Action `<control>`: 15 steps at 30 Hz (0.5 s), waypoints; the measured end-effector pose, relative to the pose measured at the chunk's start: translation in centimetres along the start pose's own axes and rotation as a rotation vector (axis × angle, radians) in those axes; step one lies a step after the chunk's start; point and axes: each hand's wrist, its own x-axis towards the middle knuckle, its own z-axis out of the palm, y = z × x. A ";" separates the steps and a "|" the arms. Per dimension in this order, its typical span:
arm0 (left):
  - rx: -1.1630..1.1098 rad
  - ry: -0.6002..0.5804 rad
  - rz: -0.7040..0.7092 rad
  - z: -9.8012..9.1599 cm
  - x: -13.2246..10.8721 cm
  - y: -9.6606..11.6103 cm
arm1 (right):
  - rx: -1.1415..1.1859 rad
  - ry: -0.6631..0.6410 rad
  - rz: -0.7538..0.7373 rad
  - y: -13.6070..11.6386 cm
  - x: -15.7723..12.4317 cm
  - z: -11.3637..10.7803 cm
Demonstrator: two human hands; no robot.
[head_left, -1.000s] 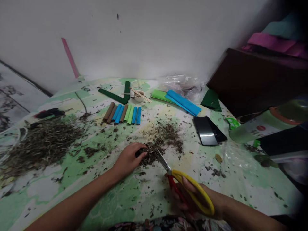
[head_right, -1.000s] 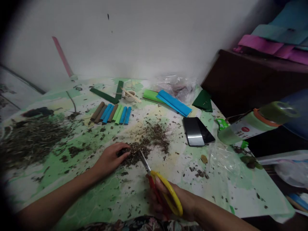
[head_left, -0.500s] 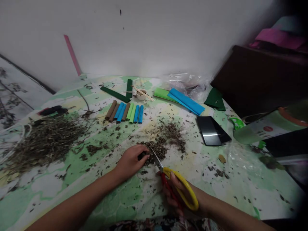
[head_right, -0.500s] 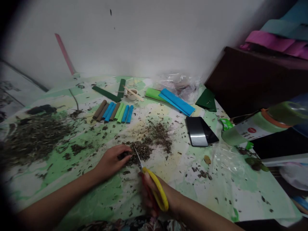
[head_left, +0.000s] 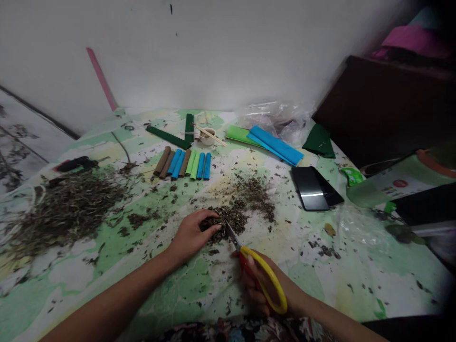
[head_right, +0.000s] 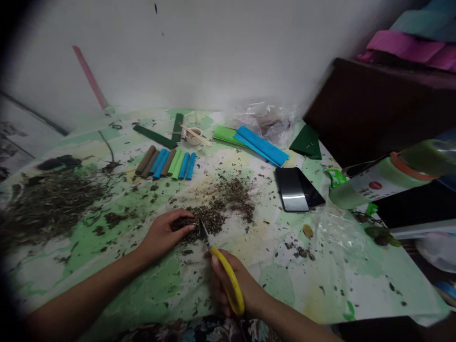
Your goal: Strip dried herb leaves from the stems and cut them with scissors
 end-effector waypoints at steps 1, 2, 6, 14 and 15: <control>-0.029 -0.012 -0.031 -0.1 0.0 0.1 | 0.060 -0.034 0.028 0.0 -0.1 -0.3; -0.060 -0.025 -0.053 -0.2 0.1 0.1 | 0.126 -0.076 0.055 0.0 -0.2 -0.6; -0.102 -0.016 -0.028 -0.3 0.2 -0.1 | 0.276 -0.199 0.079 0.0 -0.8 -1.6; -0.183 0.040 -0.060 0.2 0.1 0.0 | 0.127 -0.165 0.136 -1.7 -1.5 -0.1; -0.195 0.039 -0.071 0.2 0.0 0.0 | 0.091 -0.163 0.137 -1.8 -1.4 0.1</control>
